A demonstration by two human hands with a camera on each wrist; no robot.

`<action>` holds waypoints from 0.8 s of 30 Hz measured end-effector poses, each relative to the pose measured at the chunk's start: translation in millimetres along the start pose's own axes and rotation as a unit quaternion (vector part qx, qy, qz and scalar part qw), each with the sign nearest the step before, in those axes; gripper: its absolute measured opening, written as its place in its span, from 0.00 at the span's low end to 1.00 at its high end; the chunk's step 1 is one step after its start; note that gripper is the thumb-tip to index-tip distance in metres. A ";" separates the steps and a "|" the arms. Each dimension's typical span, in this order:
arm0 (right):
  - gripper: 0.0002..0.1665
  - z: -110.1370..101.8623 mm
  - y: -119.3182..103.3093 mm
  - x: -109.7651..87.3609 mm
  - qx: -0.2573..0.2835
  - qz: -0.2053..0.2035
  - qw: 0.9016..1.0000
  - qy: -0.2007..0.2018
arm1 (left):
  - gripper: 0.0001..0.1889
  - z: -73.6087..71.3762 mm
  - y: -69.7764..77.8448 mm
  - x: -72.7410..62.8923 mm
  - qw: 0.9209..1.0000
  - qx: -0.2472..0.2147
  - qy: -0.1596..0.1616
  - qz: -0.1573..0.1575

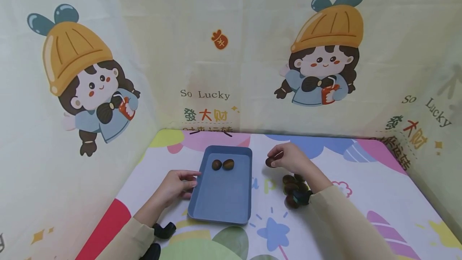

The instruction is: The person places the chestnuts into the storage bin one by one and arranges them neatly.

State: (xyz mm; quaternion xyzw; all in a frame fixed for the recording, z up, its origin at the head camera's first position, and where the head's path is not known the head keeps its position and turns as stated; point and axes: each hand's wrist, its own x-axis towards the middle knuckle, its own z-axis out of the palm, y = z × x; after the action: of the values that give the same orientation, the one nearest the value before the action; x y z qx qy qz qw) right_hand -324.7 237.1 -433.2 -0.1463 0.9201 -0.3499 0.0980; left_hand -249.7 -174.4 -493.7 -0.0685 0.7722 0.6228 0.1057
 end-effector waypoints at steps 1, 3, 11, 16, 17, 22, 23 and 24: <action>0.16 1.3 -2.5 1.5 0.002 -0.005 1.000 0.002 | 0.18 0.2 0.0 -0.3 1.000 0.001 0.000 0.001; 0.15 3.7 -7.8 4.8 0.006 -0.015 1.000 0.002 | 0.18 0.6 -0.2 -0.6 1.000 0.003 0.001 0.001; 0.14 16.0 -33.1 17.8 0.039 -0.033 0.999 -0.008 | 0.18 1.5 -1.5 -0.3 1.000 0.011 0.009 -0.001; 0.14 25.7 -46.3 26.6 0.058 -0.033 0.998 -0.013 | 0.17 2.2 -1.1 -0.3 1.000 0.010 0.009 -0.003; 0.14 27.4 -48.8 28.1 0.059 -0.033 0.998 -0.014 | 0.17 2.3 -1.0 -0.5 1.000 0.010 0.009 -0.004; 0.14 34.9 -59.4 34.4 0.076 -0.034 0.996 -0.012 | 0.17 2.7 0.3 -1.6 1.000 0.008 0.008 -0.005; 0.14 35.7 -61.6 35.1 0.079 -0.036 0.996 -0.012 | 0.17 2.8 0.4 -1.6 1.000 0.008 0.008 -0.005; 0.14 37.2 -62.7 36.7 0.084 -0.033 0.996 -0.010 | 0.17 2.9 0.7 -1.6 1.000 0.009 0.008 -0.003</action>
State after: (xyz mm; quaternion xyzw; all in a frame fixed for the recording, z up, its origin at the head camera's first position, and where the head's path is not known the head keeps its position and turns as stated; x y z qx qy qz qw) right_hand -336.1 157.2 -421.2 -0.1716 0.8811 -0.4273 0.1076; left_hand -248.1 -171.4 -493.2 -0.0750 0.7780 0.6153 0.1025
